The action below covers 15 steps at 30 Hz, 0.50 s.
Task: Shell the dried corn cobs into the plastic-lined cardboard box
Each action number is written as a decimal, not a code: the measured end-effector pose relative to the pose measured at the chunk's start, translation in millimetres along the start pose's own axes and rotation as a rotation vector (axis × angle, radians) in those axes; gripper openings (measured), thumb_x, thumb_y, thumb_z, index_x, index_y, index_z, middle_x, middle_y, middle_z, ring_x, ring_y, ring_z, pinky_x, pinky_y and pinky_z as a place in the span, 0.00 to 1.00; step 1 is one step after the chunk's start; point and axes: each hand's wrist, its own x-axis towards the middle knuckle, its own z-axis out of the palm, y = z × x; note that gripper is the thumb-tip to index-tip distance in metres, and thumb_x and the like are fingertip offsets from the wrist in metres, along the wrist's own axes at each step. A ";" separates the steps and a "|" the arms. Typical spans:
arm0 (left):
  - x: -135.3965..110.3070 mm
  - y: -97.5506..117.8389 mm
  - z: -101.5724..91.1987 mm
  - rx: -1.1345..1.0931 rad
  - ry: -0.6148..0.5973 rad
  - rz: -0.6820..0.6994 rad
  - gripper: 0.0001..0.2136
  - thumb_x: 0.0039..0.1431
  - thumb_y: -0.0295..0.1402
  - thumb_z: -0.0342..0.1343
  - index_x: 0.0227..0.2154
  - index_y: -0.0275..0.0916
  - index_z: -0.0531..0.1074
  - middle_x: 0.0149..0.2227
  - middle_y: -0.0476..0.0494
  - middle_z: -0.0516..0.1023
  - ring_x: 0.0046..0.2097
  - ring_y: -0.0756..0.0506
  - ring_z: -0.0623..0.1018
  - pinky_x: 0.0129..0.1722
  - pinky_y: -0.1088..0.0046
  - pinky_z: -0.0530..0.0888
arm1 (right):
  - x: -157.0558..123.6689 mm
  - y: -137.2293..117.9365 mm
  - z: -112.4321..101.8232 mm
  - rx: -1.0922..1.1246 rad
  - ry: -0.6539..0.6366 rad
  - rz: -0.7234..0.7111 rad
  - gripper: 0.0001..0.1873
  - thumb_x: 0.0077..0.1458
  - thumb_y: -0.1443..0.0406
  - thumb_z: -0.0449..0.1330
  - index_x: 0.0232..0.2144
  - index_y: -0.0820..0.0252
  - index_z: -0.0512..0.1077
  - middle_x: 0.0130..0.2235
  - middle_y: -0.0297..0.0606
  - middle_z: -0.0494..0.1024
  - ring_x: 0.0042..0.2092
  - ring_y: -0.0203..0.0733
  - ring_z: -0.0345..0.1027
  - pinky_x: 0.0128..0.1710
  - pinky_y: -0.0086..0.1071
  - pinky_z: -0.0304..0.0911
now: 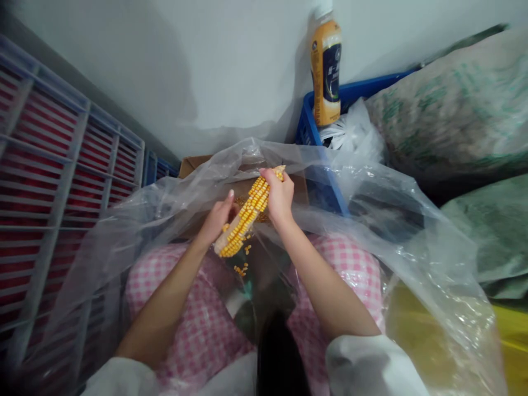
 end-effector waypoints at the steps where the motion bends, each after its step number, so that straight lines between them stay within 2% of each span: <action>1: 2.3 0.4 -3.5 0.009 0.065 0.009 0.33 0.58 0.57 0.32 0.17 0.37 0.69 0.19 0.45 0.73 0.24 0.49 0.72 0.26 0.74 0.67 | 0.4 -0.8 0.2 -0.004 0.018 -0.017 0.14 0.39 0.56 0.60 0.24 0.59 0.65 0.24 0.29 0.66 0.27 0.34 0.59 0.29 0.31 0.57; 5: 10.5 1.3 -24.7 0.178 0.400 0.107 0.30 0.60 0.54 0.33 0.27 0.37 0.72 0.29 0.41 0.78 0.34 0.47 0.77 0.36 0.72 0.70 | 7.0 0.2 -0.2 -0.033 0.104 -0.079 0.15 0.41 0.55 0.59 0.26 0.60 0.66 0.26 0.30 0.68 0.30 0.35 0.61 0.31 0.31 0.57; 7: 9.0 3.1 -29.1 0.269 0.460 0.170 0.28 0.61 0.53 0.34 0.29 0.37 0.73 0.33 0.41 0.79 0.39 0.46 0.77 0.41 0.71 0.70 | 8.3 1.5 -0.2 -0.083 0.110 -0.100 0.15 0.42 0.54 0.58 0.26 0.60 0.66 0.27 0.30 0.68 0.30 0.36 0.61 0.32 0.31 0.57; 8: 6.4 4.4 -27.6 0.290 0.443 0.192 0.28 0.61 0.52 0.34 0.30 0.38 0.73 0.35 0.41 0.79 0.40 0.45 0.77 0.41 0.71 0.70 | 7.6 1.8 0.1 -0.116 0.114 -0.124 0.15 0.42 0.54 0.59 0.27 0.59 0.65 0.27 0.30 0.68 0.30 0.36 0.61 0.33 0.31 0.57; 11: -3.7 7.1 -9.7 0.337 0.278 0.229 0.28 0.62 0.51 0.32 0.31 0.38 0.73 0.34 0.41 0.79 0.38 0.45 0.77 0.38 0.71 0.69 | 1.0 1.3 2.3 -0.220 0.105 -0.210 0.15 0.42 0.54 0.59 0.27 0.59 0.65 0.27 0.30 0.68 0.30 0.35 0.60 0.34 0.31 0.56; 15: -7.5 2.8 18.6 0.488 0.176 0.219 0.32 0.63 0.50 0.28 0.24 0.37 0.73 0.26 0.39 0.76 0.32 0.44 0.75 0.32 0.71 0.65 | -8.0 0.9 5.2 -0.296 0.062 -0.224 0.14 0.41 0.55 0.60 0.24 0.59 0.65 0.25 0.29 0.68 0.29 0.35 0.58 0.34 0.31 0.55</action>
